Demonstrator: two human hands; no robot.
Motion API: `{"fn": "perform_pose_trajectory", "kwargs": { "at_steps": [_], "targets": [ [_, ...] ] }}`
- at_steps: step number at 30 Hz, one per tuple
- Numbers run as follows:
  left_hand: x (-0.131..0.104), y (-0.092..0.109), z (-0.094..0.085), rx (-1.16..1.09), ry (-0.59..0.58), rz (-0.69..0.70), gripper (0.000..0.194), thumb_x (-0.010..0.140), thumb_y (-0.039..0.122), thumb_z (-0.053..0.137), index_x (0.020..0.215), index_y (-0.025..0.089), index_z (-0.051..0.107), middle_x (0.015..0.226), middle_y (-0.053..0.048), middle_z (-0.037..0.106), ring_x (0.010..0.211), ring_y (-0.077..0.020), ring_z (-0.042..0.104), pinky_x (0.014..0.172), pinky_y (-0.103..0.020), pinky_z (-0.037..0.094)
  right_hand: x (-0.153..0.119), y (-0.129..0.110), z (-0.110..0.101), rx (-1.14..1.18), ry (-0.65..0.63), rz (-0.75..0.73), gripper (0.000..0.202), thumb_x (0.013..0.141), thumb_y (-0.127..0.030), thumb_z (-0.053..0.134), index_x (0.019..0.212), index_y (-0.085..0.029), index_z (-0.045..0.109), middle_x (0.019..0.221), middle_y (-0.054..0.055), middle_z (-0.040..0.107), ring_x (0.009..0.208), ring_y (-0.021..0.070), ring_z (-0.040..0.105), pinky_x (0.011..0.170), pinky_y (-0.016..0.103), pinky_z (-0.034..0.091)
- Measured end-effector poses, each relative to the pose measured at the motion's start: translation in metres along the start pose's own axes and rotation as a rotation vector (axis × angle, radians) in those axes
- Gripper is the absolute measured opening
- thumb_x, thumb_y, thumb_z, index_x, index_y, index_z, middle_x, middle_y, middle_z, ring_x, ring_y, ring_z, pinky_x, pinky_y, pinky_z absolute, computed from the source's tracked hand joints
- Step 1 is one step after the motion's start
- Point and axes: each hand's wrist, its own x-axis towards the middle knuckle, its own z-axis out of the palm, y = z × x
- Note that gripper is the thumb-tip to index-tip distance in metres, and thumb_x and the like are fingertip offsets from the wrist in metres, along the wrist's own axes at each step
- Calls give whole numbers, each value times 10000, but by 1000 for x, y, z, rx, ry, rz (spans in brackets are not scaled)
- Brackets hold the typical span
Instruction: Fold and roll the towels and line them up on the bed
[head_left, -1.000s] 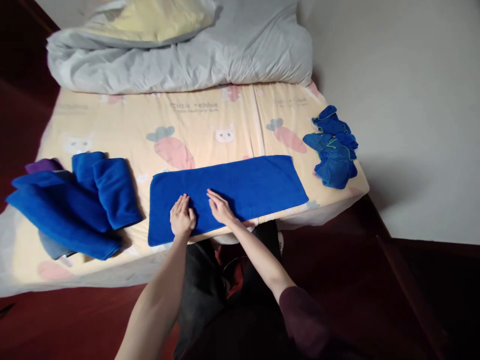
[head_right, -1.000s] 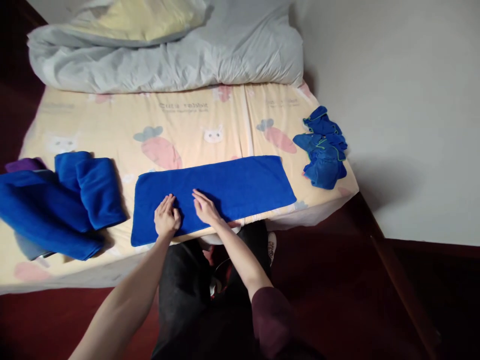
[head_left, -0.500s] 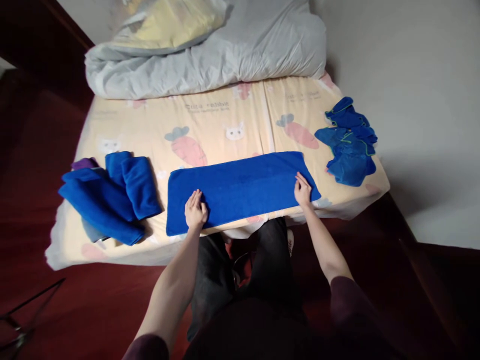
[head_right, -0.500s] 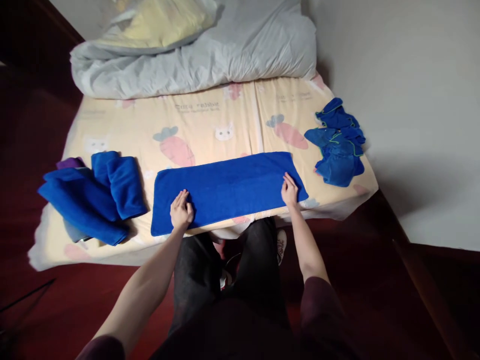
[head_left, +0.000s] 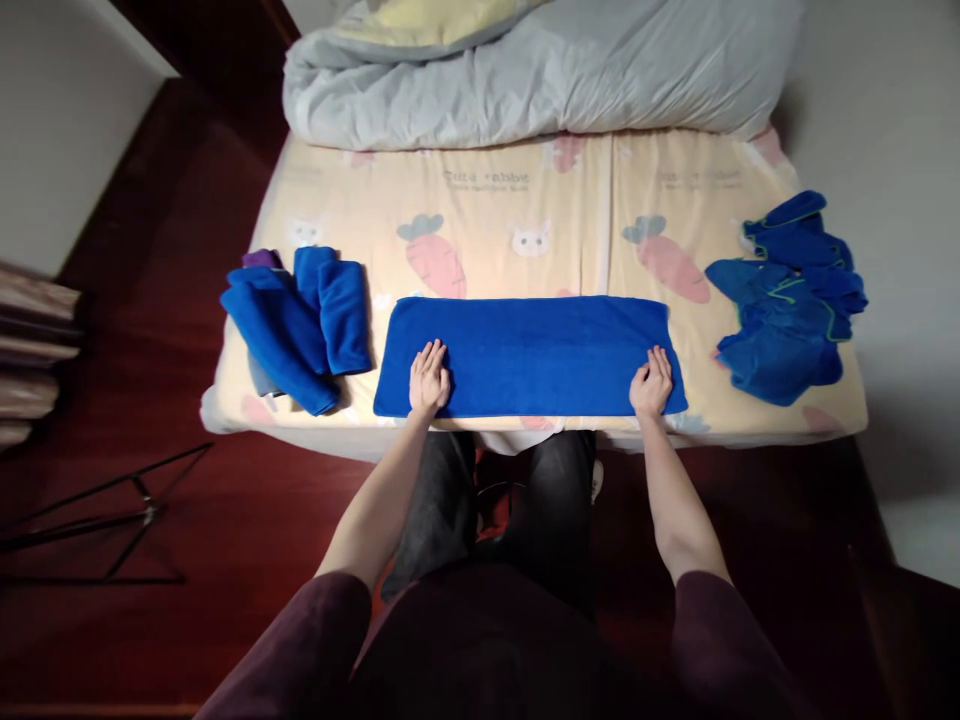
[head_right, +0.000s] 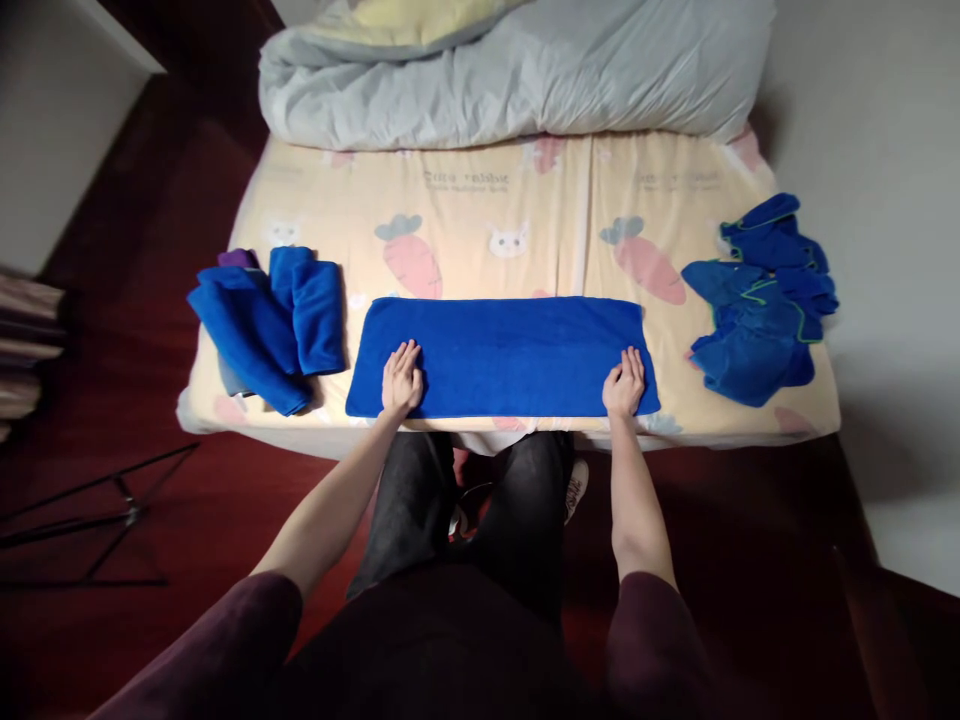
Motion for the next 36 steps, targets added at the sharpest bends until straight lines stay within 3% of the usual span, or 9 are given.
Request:
{"fn": "perform_pose_trajectory", "kwargs": {
  "at_steps": [4,10,17,22,25,28,32,36],
  "targets": [
    [-6,-18,-16,22,-36,-4,598,998,310,316,1564,166,445,1679,-73,315,1587,-219,205,1308,-491,138,0,1,1,12,17,-7,506,913,-158,365,1296,-84,688,1344,200,674,1407,263,529,1185,510,423],
    [-10,-56,-28,78,76,-164,607,1016,341,295,1578,144,412,1688,-96,293,1589,-220,194,1301,-479,154,0,4,4,13,21,-16,506,915,-159,364,1292,-66,689,1383,208,651,1401,281,540,1179,519,433],
    [-10,-53,-23,122,50,-159,623,1019,329,286,1608,137,348,1706,-104,240,1598,-232,156,1305,-487,107,0,4,7,16,45,-13,508,889,-137,383,1282,-58,696,1388,222,644,1387,303,549,1171,548,436],
    [-1,-48,-40,196,-58,-166,627,989,330,355,1572,105,401,1685,-157,283,1572,-302,237,1277,-526,192,0,6,9,30,30,-5,520,859,-126,407,1287,-61,694,1392,221,640,1394,305,538,1182,552,423],
    [30,-49,-63,291,-208,-167,540,956,335,436,1434,127,576,1544,-196,502,1439,-368,451,1174,-550,365,0,7,10,37,26,3,529,844,-122,417,1292,-63,693,1396,220,636,1397,310,532,1186,559,418],
    [81,-54,-86,405,-275,-152,438,959,291,426,1263,127,695,1228,-205,705,1219,-375,620,1071,-564,442,0,7,10,28,37,3,521,863,-134,408,1289,-73,701,1388,211,647,1393,313,540,1180,557,429],
    [154,-71,-98,437,-182,-34,449,973,243,402,1316,133,671,1249,-181,693,1246,-341,571,1076,-532,438,0,8,10,15,40,-22,507,898,-169,395,1286,-64,704,1384,205,654,1388,309,553,1171,537,445],
    [197,-95,-86,394,-324,66,378,946,285,518,1244,163,714,1268,-137,675,1247,-304,542,1124,-482,410,0,8,10,3,32,-15,506,909,-174,393,1298,-72,700,1389,197,652,1394,305,548,1177,530,440]
  ]
}}
